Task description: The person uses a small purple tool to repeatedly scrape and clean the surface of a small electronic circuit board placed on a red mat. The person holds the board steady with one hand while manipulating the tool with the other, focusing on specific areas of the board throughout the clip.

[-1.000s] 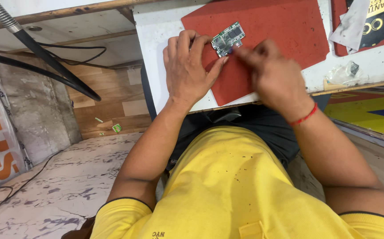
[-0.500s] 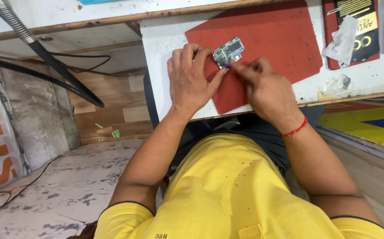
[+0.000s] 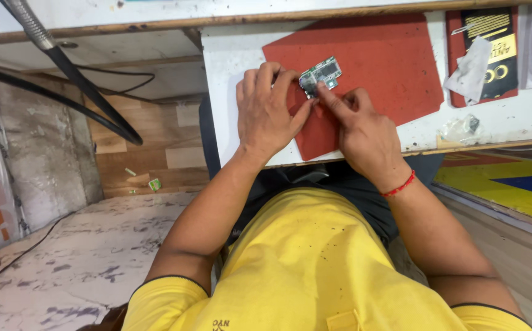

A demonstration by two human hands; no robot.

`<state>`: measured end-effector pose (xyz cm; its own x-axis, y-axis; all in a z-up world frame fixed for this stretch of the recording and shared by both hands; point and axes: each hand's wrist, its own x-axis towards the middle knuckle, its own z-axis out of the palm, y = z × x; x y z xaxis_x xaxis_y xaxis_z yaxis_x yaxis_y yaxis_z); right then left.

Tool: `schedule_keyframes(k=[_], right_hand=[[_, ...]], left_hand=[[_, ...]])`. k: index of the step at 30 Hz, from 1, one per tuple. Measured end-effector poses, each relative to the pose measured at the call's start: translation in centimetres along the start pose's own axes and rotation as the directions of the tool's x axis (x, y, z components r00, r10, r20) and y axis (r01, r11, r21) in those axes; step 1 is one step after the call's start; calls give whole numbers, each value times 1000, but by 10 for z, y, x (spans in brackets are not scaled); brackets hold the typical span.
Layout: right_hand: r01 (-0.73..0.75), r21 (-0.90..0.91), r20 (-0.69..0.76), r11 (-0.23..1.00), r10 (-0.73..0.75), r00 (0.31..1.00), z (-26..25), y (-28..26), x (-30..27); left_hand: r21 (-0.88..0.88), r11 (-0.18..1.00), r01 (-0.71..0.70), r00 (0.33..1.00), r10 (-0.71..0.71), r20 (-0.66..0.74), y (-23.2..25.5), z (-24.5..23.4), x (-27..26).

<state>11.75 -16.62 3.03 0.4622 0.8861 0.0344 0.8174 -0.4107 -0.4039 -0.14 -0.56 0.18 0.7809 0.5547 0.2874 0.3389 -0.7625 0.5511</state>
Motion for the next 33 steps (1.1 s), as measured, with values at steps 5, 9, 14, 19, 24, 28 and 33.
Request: schedule_keyframes(k=[5, 9, 14, 19, 24, 28, 33], right_hand=[[-26, -39, 67, 999, 29, 997, -5, 7, 2], [-79, 24, -79, 997, 81, 994, -1, 22, 11], [-28, 112, 55, 993, 22, 998, 0, 13, 4], [-61, 77, 59, 995, 57, 997, -3, 8, 2], [-166, 26, -17, 986, 167, 986, -5, 15, 18], [-76, 43, 106, 996, 71, 992, 0, 5, 11], [5, 95, 81, 995, -13, 997, -5, 11, 9]], left_hand=[[-4, 1000, 6, 1000, -6, -18, 1, 3, -3], [-7, 1000, 3, 1000, -3, -4, 1, 0, 2], [6, 1000, -6, 1000, 7, -24, 5, -6, 6], [15, 1000, 1, 1000, -1, 10, 1, -1, 1], [-10, 1000, -10, 1000, 10, -12, 4, 0, 2], [23, 1000, -20, 999, 20, -30, 3, -4, 1], [-4, 1000, -11, 999, 10, -34, 3, -2, 0]])
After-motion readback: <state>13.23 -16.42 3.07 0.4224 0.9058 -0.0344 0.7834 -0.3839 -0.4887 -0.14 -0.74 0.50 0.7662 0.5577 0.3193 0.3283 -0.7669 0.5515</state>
